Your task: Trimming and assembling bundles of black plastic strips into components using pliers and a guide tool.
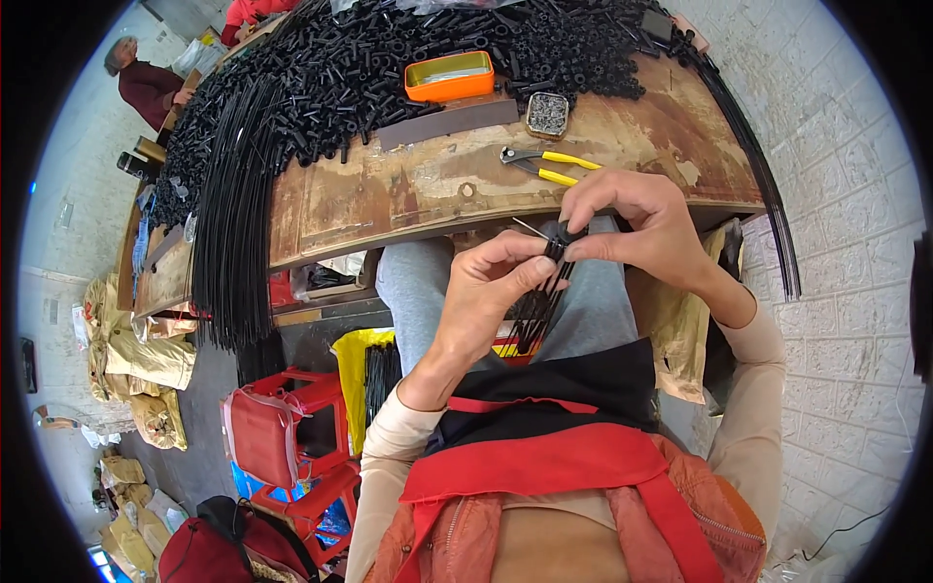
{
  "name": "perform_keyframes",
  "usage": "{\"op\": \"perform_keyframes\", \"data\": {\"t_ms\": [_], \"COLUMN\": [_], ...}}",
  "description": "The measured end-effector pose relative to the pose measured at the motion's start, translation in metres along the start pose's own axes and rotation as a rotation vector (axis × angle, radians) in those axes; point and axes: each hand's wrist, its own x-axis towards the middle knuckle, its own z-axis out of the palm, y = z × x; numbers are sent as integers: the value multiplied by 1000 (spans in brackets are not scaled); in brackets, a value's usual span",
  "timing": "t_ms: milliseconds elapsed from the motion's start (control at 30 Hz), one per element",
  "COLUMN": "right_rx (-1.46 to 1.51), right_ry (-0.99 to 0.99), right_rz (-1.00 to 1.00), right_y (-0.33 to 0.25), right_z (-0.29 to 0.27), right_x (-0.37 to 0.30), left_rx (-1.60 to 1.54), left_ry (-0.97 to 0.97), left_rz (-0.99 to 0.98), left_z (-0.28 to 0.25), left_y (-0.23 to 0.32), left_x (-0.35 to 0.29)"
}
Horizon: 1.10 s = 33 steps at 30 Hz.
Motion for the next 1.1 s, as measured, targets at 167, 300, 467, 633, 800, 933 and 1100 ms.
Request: {"op": "perform_keyframes", "data": {"t_ms": [167,300,467,633,800,933,1100], "right_rx": [123,137,369,395,125,512,511], "right_ry": [-58,-76,-140,-26,198,265,116], "right_rz": [47,11,65,85,39,54,287], "right_y": [-3,0,9,15,7,4,56], "right_z": [-2,-2,5,18,59,88,109], "right_x": [2,3,8,11,24,37,13], "left_rx": [24,39,-189,-137,487,396,407], "left_ry": [-82,-117,-234,-65,371,310,394], "left_rz": [-9,6,-189,-64,442,382,535], "left_z": [-8,-11,-21,-17,1,-23,-31], "left_y": [-1,-1,-2,-2,-1,26,52], "left_x": [1,1,4,3,-10,-15,-17]}}
